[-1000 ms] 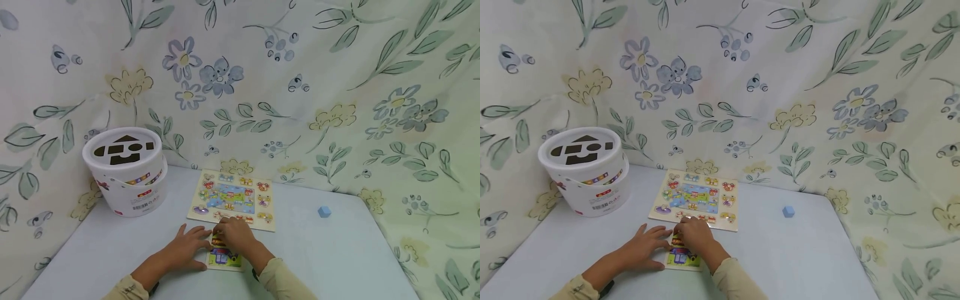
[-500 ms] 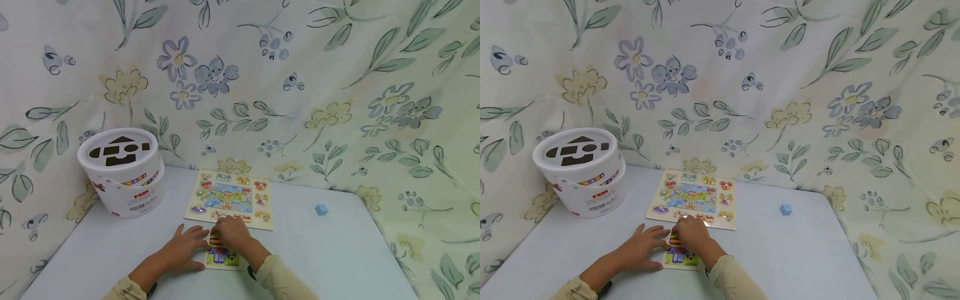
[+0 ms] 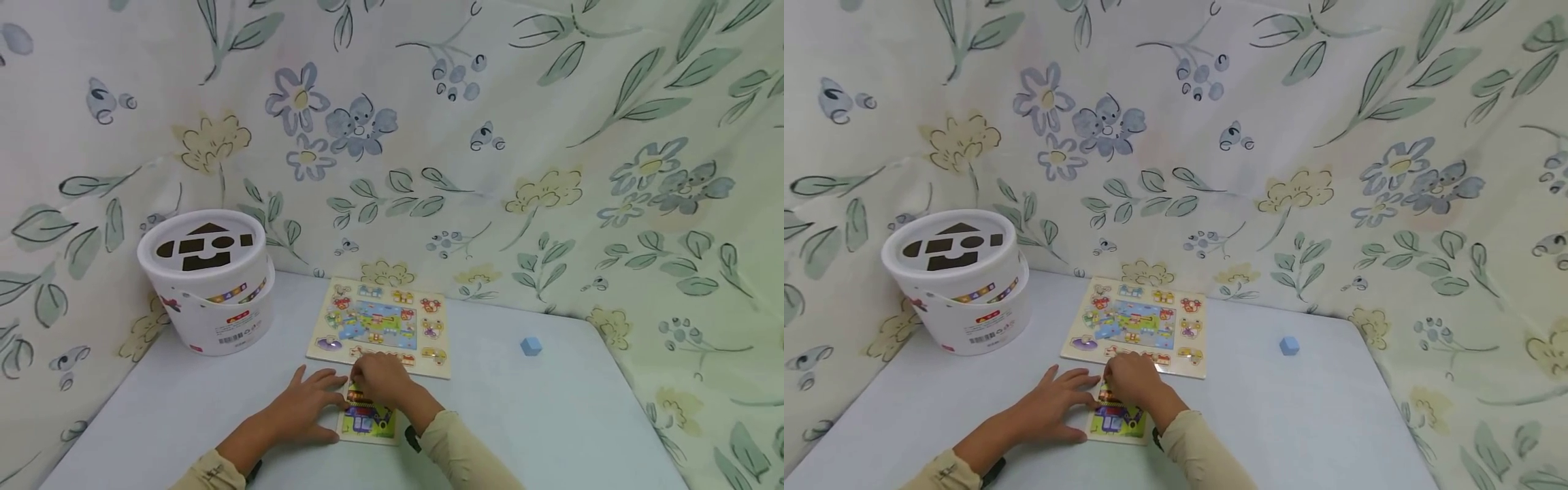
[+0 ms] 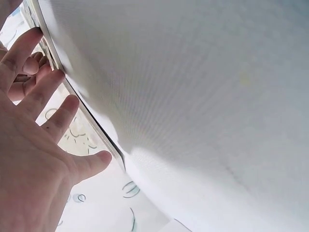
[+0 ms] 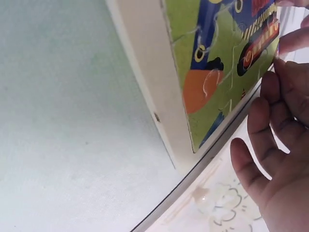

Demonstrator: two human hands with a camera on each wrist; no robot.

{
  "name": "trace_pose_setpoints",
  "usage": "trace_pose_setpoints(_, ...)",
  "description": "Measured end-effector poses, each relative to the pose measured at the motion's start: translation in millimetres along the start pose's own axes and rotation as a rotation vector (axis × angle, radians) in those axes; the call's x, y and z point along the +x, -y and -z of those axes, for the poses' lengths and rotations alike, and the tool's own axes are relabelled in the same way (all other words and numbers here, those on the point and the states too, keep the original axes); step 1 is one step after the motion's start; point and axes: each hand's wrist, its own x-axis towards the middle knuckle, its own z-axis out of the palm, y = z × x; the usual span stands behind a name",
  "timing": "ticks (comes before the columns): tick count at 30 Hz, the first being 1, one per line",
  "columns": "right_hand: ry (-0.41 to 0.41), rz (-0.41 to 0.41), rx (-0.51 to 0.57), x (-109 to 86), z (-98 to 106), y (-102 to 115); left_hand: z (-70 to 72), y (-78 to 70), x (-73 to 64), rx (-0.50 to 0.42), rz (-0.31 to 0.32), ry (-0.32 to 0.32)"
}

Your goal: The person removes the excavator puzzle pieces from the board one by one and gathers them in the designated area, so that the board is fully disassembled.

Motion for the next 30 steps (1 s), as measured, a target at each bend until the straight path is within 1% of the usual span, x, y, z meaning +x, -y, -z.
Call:
trace_pose_setpoints(6, -0.004, 0.017, 0.120, 0.0, -3.2, -10.2, 0.2, -0.5, 1.3, 0.011, 0.017, 0.015)
trace_pose_setpoints(11, 0.043, 0.023, 0.243, -3.3, -0.9, -15.8, 0.7, -1.4, 1.1, 0.010, 0.021, 0.020)
trace_pose_setpoints(15, 0.091, 0.011, 0.294, -4.7, 0.5, -18.5, -1.7, -1.2, 1.2, -0.007, 0.016, 0.029)
trace_pose_setpoints(18, 0.108, -0.003, 0.317, -4.2, 0.0, -19.7, -3.3, -1.0, 1.2, -0.016, 0.014, 0.033)
trace_pose_setpoints(24, 0.097, 0.013, 0.345, -3.5, -1.0, -19.2, -5.1, 0.8, 1.5, -0.003, 0.013, 0.033)
trace_pose_setpoints(30, 0.100, 0.014, 0.466, -4.0, 3.1, -19.6, -3.2, 0.7, 1.9, 0.004, 0.022, 0.030)
